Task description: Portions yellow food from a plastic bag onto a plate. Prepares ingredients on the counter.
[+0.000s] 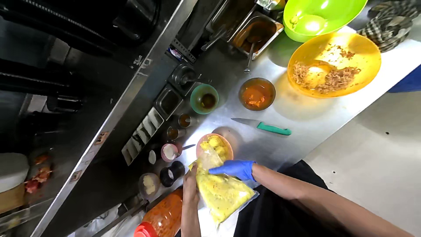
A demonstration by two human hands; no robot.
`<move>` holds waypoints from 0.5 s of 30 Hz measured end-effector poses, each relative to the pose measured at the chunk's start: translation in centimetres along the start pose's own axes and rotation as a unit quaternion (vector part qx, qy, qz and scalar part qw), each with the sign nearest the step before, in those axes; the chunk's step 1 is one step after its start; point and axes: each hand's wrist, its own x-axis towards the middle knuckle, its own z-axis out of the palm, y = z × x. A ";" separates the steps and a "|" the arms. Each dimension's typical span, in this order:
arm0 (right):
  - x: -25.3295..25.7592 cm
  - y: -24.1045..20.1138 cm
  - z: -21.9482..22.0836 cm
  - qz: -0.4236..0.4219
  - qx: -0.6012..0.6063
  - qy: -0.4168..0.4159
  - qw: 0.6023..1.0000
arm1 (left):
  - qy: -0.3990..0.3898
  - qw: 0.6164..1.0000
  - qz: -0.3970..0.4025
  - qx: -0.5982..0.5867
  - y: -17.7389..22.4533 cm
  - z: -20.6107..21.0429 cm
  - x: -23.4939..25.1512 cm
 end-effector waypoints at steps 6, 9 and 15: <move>-0.4 1.1 -0.3 0.021 0.043 -0.030 0.998 | -0.098 0.991 0.019 0.087 0.3 -1.5 -1.0; -1.0 1.1 0.0 0.032 0.038 -0.046 0.998 | -0.181 0.977 0.042 0.104 0.3 -3.0 -1.9; -1.7 1.0 0.5 0.022 -0.015 -0.057 0.998 | -0.192 0.942 0.112 0.250 -0.7 -4.5 -2.9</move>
